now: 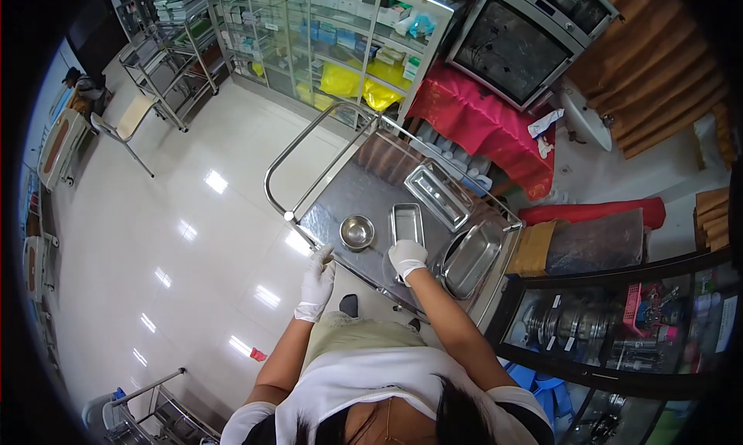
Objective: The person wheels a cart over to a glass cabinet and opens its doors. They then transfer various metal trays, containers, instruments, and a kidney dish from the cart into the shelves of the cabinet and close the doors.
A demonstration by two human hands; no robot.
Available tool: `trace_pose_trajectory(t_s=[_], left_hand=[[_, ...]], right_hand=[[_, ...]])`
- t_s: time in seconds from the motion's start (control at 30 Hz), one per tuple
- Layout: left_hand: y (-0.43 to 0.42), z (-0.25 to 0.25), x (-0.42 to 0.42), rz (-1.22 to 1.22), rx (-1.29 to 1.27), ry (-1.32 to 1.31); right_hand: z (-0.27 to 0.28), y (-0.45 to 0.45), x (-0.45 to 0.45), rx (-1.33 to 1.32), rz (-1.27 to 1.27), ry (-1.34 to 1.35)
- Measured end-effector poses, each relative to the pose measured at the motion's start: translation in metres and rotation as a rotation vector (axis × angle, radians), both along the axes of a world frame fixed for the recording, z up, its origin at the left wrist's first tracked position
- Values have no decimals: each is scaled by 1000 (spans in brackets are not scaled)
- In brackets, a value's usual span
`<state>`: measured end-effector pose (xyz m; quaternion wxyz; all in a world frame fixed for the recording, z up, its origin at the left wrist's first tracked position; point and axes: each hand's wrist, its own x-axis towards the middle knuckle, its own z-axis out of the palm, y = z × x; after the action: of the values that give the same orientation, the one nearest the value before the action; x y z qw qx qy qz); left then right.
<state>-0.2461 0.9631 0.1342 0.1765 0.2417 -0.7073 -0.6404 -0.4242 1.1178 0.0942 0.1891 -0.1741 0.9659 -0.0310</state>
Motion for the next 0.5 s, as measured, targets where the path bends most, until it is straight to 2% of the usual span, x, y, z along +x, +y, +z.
trace_pose_trajectory(t_s=[0.2, 0.33, 0.43, 0.5], left_hand=[[-13, -4, 1, -18, -31, 5], [-16, -4, 0, -21, -8, -17], [-14, 0, -4, 24, -36, -2], [-6, 4, -10, 54, -63, 29]], right_hand=[[27, -2, 6, 30, -21, -5], [70, 0, 9, -98, -102, 67], [101, -5, 14, -223, -29, 125], [105, -13, 21, -543, 177, 196]])
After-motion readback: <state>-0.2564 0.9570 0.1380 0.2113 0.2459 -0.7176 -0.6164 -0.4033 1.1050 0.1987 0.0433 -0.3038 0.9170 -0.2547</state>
